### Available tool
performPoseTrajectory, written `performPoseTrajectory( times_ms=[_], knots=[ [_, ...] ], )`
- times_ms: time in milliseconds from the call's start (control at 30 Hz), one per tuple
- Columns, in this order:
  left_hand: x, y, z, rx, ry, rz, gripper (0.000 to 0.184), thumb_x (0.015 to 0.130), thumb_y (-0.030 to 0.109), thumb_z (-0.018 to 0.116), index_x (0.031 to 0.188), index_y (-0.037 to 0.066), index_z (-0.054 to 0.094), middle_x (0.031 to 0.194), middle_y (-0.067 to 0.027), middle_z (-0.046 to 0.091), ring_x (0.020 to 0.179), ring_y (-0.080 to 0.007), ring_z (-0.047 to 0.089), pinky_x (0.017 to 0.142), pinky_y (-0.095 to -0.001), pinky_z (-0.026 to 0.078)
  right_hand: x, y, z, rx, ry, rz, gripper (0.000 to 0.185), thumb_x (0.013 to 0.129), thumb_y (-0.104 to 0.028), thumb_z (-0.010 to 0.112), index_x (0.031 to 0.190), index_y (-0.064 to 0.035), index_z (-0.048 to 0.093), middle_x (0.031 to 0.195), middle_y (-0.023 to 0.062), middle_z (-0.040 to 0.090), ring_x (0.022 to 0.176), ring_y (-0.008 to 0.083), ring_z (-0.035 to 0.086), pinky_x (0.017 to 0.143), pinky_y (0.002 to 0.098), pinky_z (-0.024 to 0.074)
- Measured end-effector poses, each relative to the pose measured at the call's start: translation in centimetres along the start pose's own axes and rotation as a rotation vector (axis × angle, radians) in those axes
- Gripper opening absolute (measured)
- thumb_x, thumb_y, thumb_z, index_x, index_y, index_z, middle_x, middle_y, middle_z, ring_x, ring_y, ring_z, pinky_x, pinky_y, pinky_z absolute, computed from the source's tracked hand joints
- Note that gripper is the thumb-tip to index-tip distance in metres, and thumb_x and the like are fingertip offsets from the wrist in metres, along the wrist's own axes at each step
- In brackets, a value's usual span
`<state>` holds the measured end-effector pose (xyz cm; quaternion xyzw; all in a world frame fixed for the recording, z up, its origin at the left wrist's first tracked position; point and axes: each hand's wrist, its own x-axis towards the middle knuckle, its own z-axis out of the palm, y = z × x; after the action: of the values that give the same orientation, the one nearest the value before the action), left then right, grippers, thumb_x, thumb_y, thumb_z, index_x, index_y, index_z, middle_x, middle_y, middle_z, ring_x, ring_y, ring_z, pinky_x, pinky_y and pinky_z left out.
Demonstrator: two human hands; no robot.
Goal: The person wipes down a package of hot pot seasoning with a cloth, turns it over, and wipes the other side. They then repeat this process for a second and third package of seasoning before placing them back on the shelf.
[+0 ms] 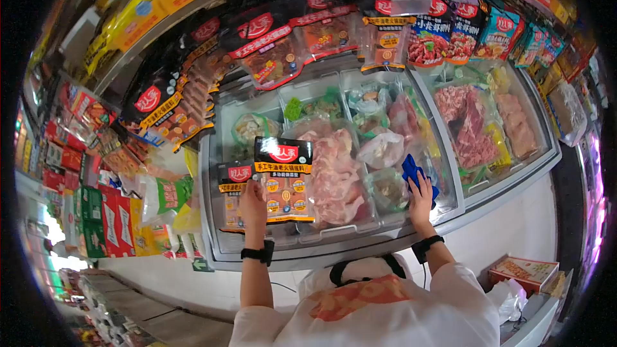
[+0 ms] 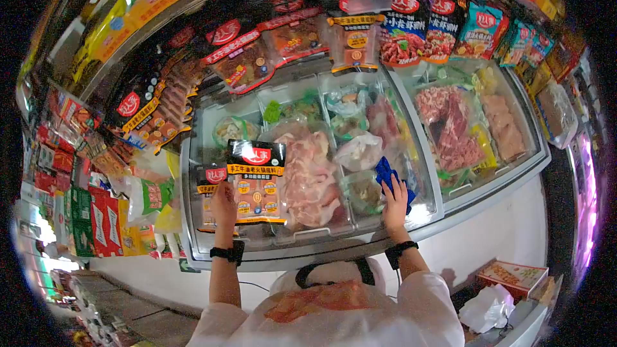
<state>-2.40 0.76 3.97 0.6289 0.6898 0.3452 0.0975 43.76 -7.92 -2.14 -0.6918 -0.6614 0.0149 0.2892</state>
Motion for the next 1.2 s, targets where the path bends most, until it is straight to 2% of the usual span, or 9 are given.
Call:
performPoseTrajectory(
  times_ms=[67, 333, 500, 700, 900, 967, 1033, 1167, 1200],
  knots=[
    [-0.3, -3.9, 1.0, -0.134, -0.078, -0.214, 0.006, 0.083, 0.003, 0.061, 0.085, 0.004, 0.055, 0.081, -0.0153, 0.061, 0.077, -0.0368, 0.061, 0.063, -0.0417, 0.047, -0.1, -0.5, 0.5, -0.010, 0.008, 0.067, 0.054, 0.078, 0.008, 0.052, 0.127, -0.0109, 0.058, 0.145, 0.0142, 0.043, 0.130, 0.0409, 0.039, 0.110, 0.0496, 0.0297],
    [-2.9, -5.5, 1.8, -0.010, -0.055, -0.112, 0.017, 0.078, 0.010, 0.070, 0.094, 0.006, 0.063, 0.080, -0.0169, 0.066, 0.074, -0.0363, 0.065, 0.063, -0.0423, 0.050, -1.7, -3.7, 1.0, -0.068, 0.030, 0.202, 0.063, 0.074, 0.014, 0.051, 0.131, -0.0121, 0.056, 0.147, 0.0145, 0.040, 0.131, 0.0416, 0.038, 0.111, 0.0488, 0.0301],
    [-1.5, -1.3, -0.4, 0.263, -0.247, -0.166, 0.025, 0.078, 0.011, 0.070, 0.102, 0.008, 0.065, 0.087, -0.0186, 0.067, 0.079, -0.0385, 0.066, 0.068, -0.0462, 0.053, -3.6, -5.9, 1.4, -0.049, 0.089, 0.205, 0.063, 0.073, 0.013, 0.048, 0.130, -0.0110, 0.056, 0.147, 0.0151, 0.039, 0.131, 0.0411, 0.038, 0.111, 0.0495, 0.0290],
    [0.2, 0.3, -4.0, 0.223, -0.087, 0.233, 0.028, 0.079, 0.011, 0.071, 0.105, 0.002, 0.065, 0.111, -0.0158, 0.054, 0.089, -0.0353, 0.063, 0.073, -0.0438, 0.053, -5.3, -8.7, 2.5, -0.093, 0.141, 0.246, 0.065, 0.069, 0.012, 0.045, 0.130, -0.0093, 0.056, 0.145, 0.0177, 0.041, 0.131, 0.0417, 0.038, 0.112, 0.0497, 0.0262],
    [6.8, 1.8, -8.1, -0.340, -0.268, 0.189, 0.024, 0.084, 0.014, 0.070, 0.104, 0.001, 0.064, 0.099, -0.0135, 0.062, 0.087, -0.0298, 0.066, 0.072, -0.0371, 0.053, -5.6, -8.6, 3.4, -0.159, 0.153, 0.279, 0.062, 0.070, 0.012, 0.049, 0.127, -0.0114, 0.057, 0.145, 0.0133, 0.042, 0.129, 0.0406, 0.040, 0.110, 0.0485, 0.0303],
    [10.1, -0.1, -6.6, -0.643, -0.306, 0.213, 0.023, 0.089, 0.014, 0.067, 0.107, 0.000, 0.065, 0.113, -0.0124, 0.064, 0.085, -0.0179, 0.067, 0.067, -0.0302, 0.053, -5.5, -8.9, 3.2, -0.147, 0.131, 0.300, 0.066, 0.068, 0.014, 0.049, 0.128, -0.0119, 0.057, 0.146, 0.0119, 0.041, 0.130, 0.0405, 0.039, 0.110, 0.0483, 0.0301],
    [13.8, -0.7, -6.6, -0.885, -0.495, 0.017, 0.035, 0.089, 0.012, 0.067, 0.121, 0.001, 0.059, 0.120, -0.0135, 0.063, 0.090, -0.0164, 0.066, 0.072, -0.0295, 0.053, -5.5, -9.1, 3.1, -0.135, 0.100, 0.334, 0.069, 0.066, 0.015, 0.047, 0.129, -0.0123, 0.056, 0.148, 0.0112, 0.038, 0.133, 0.0404, 0.035, 0.111, 0.0486, 0.0289],
    [21.6, -1.5, -4.6, -1.154, -0.486, -0.183, 0.056, 0.088, 0.012, 0.068, 0.138, 0.001, 0.044, 0.128, -0.0142, 0.057, 0.106, -0.0184, 0.060, 0.087, -0.0312, 0.050, -5.6, -8.4, 3.5, -0.143, 0.091, 0.335, 0.067, 0.070, 0.013, 0.047, 0.131, -0.0130, 0.055, 0.149, 0.0123, 0.038, 0.134, 0.0424, 0.033, 0.112, 0.0500, 0.0269],
    [23.3, -1.4, -3.9, -1.151, -0.409, -0.220, 0.062, 0.090, 0.014, 0.065, 0.142, 0.001, 0.035, 0.139, -0.0136, 0.044, 0.116, -0.0193, 0.055, 0.095, -0.0336, 0.046, -5.6, -8.5, 3.4, -0.147, 0.075, 0.355, 0.066, 0.071, 0.012, 0.047, 0.131, -0.0132, 0.055, 0.149, 0.0124, 0.037, 0.134, 0.0426, 0.033, 0.112, 0.0502, 0.0266]
  ],
)
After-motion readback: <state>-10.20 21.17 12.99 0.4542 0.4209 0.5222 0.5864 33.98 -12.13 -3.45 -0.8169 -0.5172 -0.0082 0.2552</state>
